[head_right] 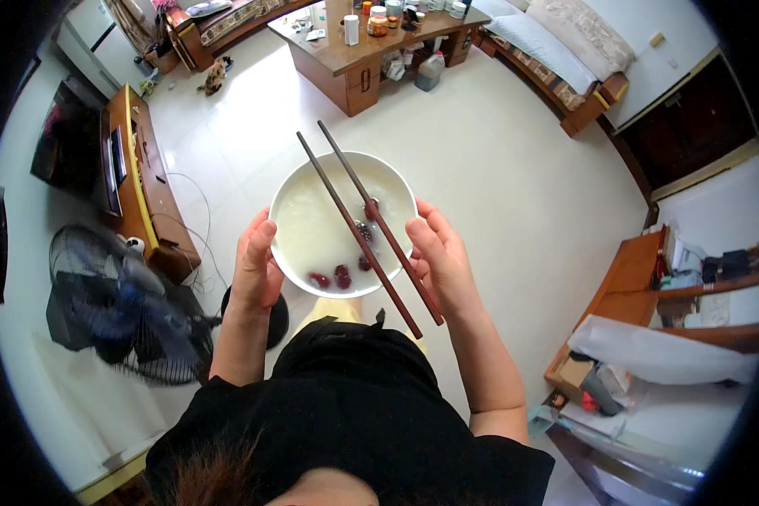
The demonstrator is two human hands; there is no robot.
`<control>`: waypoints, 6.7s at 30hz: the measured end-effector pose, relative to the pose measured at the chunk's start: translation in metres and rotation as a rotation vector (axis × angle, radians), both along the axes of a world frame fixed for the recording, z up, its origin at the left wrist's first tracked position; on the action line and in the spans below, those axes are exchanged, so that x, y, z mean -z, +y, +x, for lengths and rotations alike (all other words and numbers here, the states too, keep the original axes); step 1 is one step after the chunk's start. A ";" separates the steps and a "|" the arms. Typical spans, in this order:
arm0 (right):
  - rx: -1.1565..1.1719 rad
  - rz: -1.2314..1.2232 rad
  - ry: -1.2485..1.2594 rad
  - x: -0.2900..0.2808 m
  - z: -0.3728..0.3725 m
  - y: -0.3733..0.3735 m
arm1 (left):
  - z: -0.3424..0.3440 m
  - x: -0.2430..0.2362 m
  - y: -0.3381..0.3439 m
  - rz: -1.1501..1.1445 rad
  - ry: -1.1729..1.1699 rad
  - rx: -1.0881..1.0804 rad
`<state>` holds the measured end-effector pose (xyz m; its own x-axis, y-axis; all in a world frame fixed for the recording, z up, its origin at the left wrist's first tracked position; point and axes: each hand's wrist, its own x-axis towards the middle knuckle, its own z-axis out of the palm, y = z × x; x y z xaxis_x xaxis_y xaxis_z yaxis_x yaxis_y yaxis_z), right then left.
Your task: The person scoops a white porridge with red dates from a pot into two bowls using a ladle. They then carry the bowls and a basket of steamed buns from the kitchen to a table in the living room and place them down.
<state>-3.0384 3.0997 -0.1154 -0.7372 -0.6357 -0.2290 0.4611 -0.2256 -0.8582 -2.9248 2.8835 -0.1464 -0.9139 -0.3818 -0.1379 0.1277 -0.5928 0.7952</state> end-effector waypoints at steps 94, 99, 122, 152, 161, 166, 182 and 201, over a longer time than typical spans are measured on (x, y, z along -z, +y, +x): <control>-0.364 0.614 1.382 0.311 -1.094 -0.678 | -0.835 0.353 -0.507 0.002 -1.035 -0.865; -0.284 0.634 1.396 0.347 -1.214 -0.757 | -0.888 0.348 -0.486 0.102 -1.013 -1.146; -0.195 0.441 1.261 0.327 -1.187 -0.739 | -0.845 0.279 -0.262 0.229 -0.974 -1.757; -2.272 -0.681 0.724 0.198 -0.173 -0.200 | -0.274 0.150 0.326 0.484 -0.748 -2.774; -2.707 -0.855 0.495 0.134 0.140 -0.062 | -0.050 0.136 0.383 0.407 -0.614 -2.940; -2.712 -0.817 0.575 0.123 0.310 -0.029 | 0.146 0.129 0.391 0.317 -0.642 -2.856; -2.432 -0.495 0.401 0.105 0.837 -0.130 | 0.707 0.033 0.379 0.174 -0.822 -2.367; -1.875 -0.485 0.579 0.032 1.434 -0.336 | 1.431 0.014 0.122 -0.129 -0.807 -2.146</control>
<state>-1.6040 2.7634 -0.1471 0.8679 -0.4773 0.1373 0.1006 -0.1017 -0.9897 -1.4935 3.0059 -0.1608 0.9044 -0.4244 -0.0448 0.0326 -0.0358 0.9988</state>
